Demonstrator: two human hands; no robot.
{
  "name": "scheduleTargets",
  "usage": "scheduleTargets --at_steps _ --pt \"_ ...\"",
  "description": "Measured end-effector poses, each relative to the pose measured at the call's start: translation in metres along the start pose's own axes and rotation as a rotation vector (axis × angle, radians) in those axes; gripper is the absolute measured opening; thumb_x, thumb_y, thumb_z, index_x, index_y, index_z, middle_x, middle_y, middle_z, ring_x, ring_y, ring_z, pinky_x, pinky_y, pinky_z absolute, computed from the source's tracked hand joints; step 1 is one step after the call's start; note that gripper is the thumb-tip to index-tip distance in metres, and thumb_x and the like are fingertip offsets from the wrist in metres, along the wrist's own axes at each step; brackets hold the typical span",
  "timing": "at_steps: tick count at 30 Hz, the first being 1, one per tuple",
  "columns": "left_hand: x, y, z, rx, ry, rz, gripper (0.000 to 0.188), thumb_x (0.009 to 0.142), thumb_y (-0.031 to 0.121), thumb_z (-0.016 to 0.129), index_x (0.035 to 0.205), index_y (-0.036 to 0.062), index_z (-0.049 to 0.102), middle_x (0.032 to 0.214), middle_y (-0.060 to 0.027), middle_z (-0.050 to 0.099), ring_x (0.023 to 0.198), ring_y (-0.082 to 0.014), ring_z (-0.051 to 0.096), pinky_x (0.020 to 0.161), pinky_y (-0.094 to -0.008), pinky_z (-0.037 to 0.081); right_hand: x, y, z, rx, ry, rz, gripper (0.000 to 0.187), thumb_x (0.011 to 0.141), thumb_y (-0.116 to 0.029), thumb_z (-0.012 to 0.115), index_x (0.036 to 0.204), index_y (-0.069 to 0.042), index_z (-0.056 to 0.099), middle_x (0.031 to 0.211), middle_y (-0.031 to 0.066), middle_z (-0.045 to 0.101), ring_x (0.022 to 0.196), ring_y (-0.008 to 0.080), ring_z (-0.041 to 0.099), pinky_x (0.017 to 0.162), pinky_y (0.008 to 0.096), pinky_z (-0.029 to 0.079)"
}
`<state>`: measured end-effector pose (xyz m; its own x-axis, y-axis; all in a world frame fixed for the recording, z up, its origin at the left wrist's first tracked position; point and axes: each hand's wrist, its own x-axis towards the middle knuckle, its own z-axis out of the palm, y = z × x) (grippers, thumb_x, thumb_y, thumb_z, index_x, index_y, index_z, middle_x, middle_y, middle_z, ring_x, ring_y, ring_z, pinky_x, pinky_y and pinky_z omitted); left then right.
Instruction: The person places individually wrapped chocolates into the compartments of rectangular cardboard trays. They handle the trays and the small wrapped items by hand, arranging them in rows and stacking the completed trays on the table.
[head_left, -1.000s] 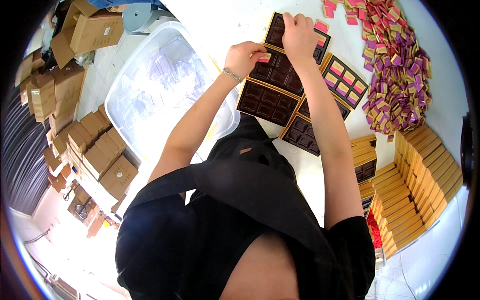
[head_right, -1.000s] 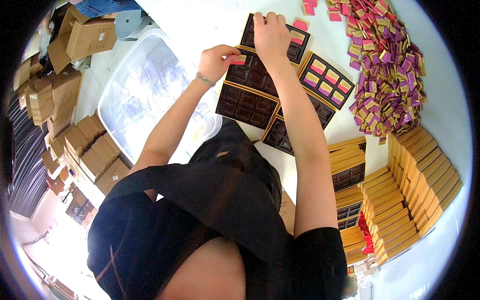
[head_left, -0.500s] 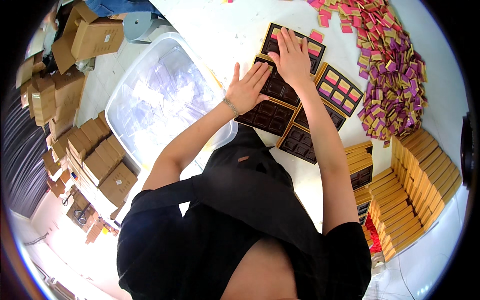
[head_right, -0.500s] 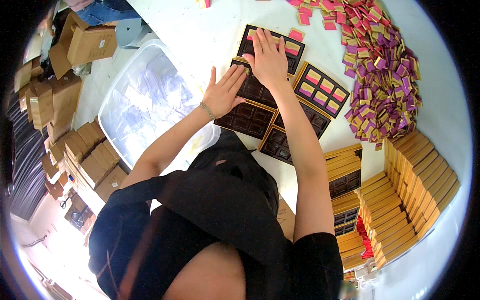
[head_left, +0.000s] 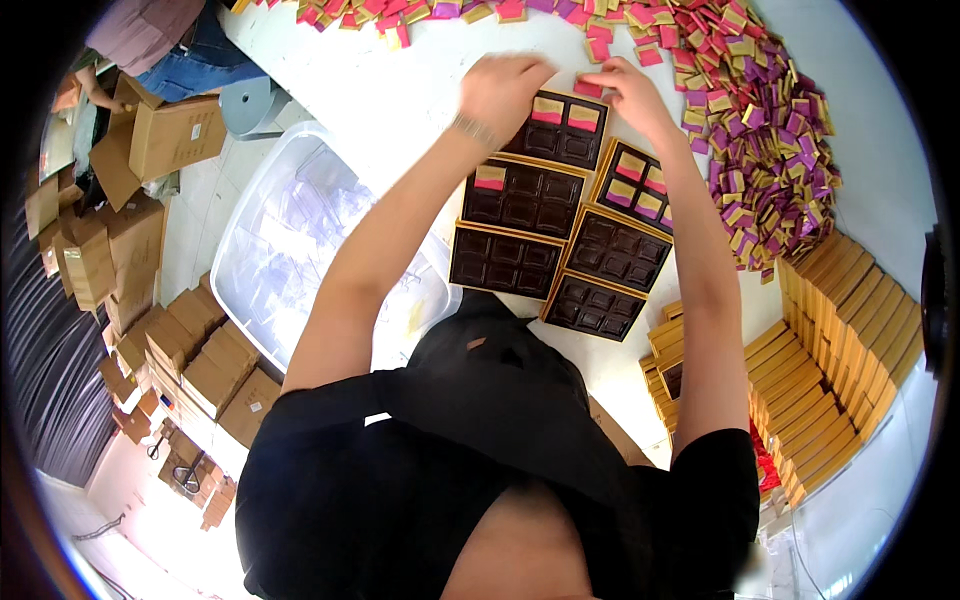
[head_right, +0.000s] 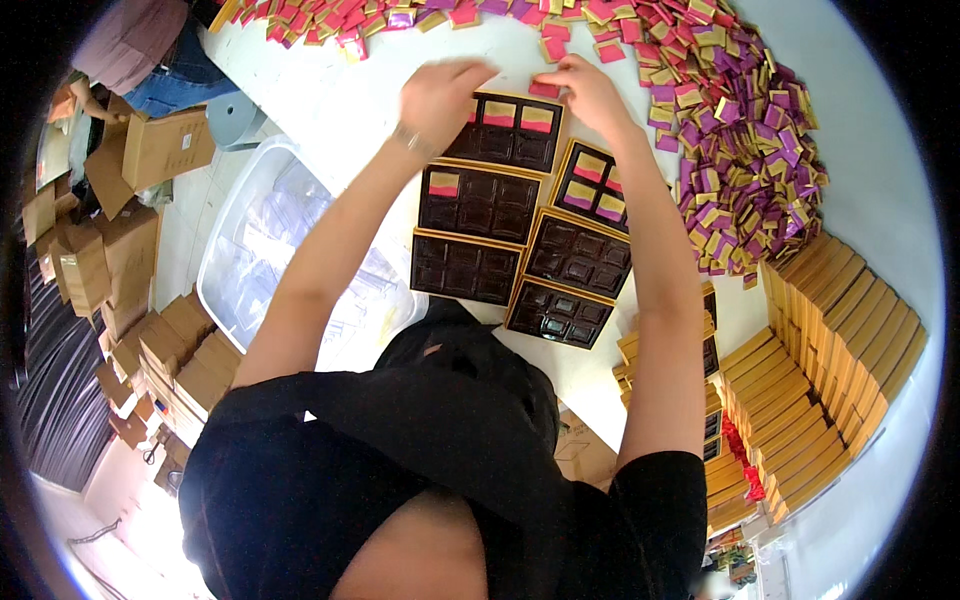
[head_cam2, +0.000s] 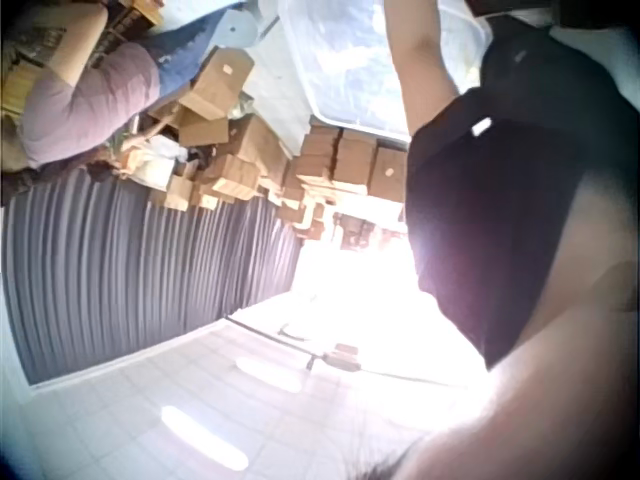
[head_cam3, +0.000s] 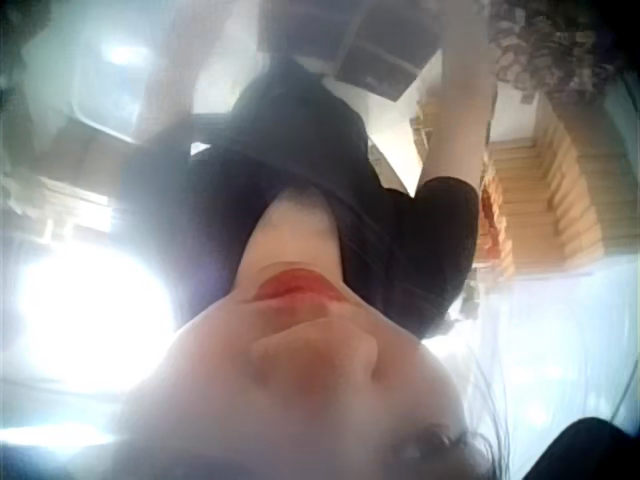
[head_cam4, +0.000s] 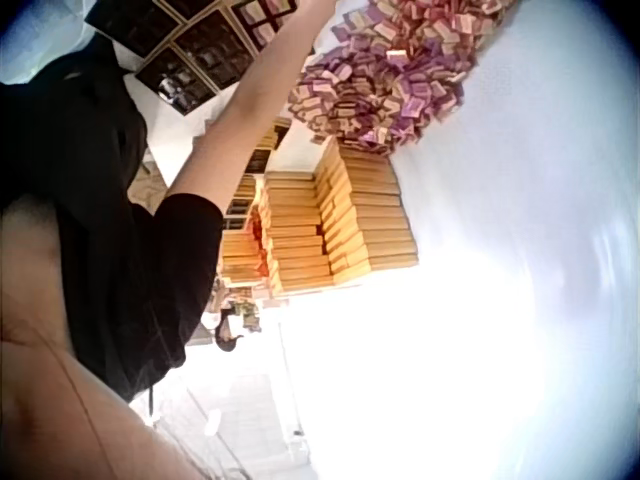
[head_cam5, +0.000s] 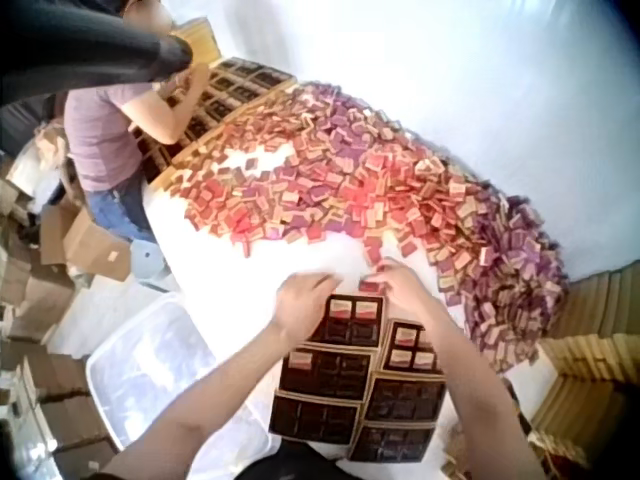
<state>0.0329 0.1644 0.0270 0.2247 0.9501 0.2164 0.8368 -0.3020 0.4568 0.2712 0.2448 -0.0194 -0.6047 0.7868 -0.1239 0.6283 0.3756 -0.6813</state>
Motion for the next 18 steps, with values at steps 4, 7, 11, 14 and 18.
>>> scheduleTargets --at_steps 4,7,11,14,18 --pt "0.101 -0.037 0.046 0.037 -0.103 0.489 0.016 0.087 0.016 0.059 0.099 0.0101 0.067 0.109 -0.0047 0.063 0.103 -0.0253 0.059 0.087 -0.0392 0.049 0.017 0.003 0.001 -0.226 -0.044 -0.255 0.041 0.079 0.005 0.063 0.112 -0.019 0.069 0.116 0.0064 0.051 0.096 0.0248 0.058 0.076 0.033 0.051" --pt "0.108 -0.04 0.075 0.067 -0.107 0.548 0.02 0.084 0.018 0.061 0.103 0.0158 0.068 0.112 -0.0008 0.061 0.107 -0.0217 0.057 0.09 -0.0373 0.048 -0.005 0.031 0.004 -0.356 0.211 -0.288 0.027 0.084 -0.005 0.066 0.109 -0.017 0.07 0.107 0.0059 0.056 0.089 0.0255 0.058 0.073 0.0325 0.051" --pt "0.098 -0.036 0.09 0.283 -0.048 0.534 0.033 0.082 0.024 0.064 0.115 0.0193 0.064 0.117 0.0031 0.058 0.112 -0.0179 0.053 0.09 -0.0354 0.048 -0.021 0.031 0.008 0.052 0.443 0.058 0.017 0.091 -0.021 0.062 0.1 -0.009 0.071 0.078 0.0039 0.064 0.068 0.0217 0.062 0.065 0.0285 0.05" --pt "0.099 -0.036 0.088 0.241 -0.131 0.555 0.036 0.082 0.027 0.065 0.117 0.0177 0.062 0.117 0.0018 0.059 0.112 -0.0177 0.053 0.089 -0.0344 0.047 -0.019 0.029 0.013 0.642 0.445 0.454 0.022 0.092 -0.024 0.063 0.1 -0.004 0.07 0.077 0.0025 0.066 0.063 0.0136 0.063 0.058 0.0266 0.049" --pt "0.103 -0.036 0.09 0.269 -0.174 0.534 0.033 0.084 0.028 0.065 0.114 0.0144 0.063 0.106 -0.0018 0.066 0.098 -0.0218 0.062 0.081 -0.0337 0.05 -0.016 0.029 0.006 0.844 0.439 0.476 0.022 0.093 -0.023 0.062 0.102 -0.003 0.069 0.08 0.0007 0.067 0.063 0.0094 0.063 0.055 0.0232 0.046"
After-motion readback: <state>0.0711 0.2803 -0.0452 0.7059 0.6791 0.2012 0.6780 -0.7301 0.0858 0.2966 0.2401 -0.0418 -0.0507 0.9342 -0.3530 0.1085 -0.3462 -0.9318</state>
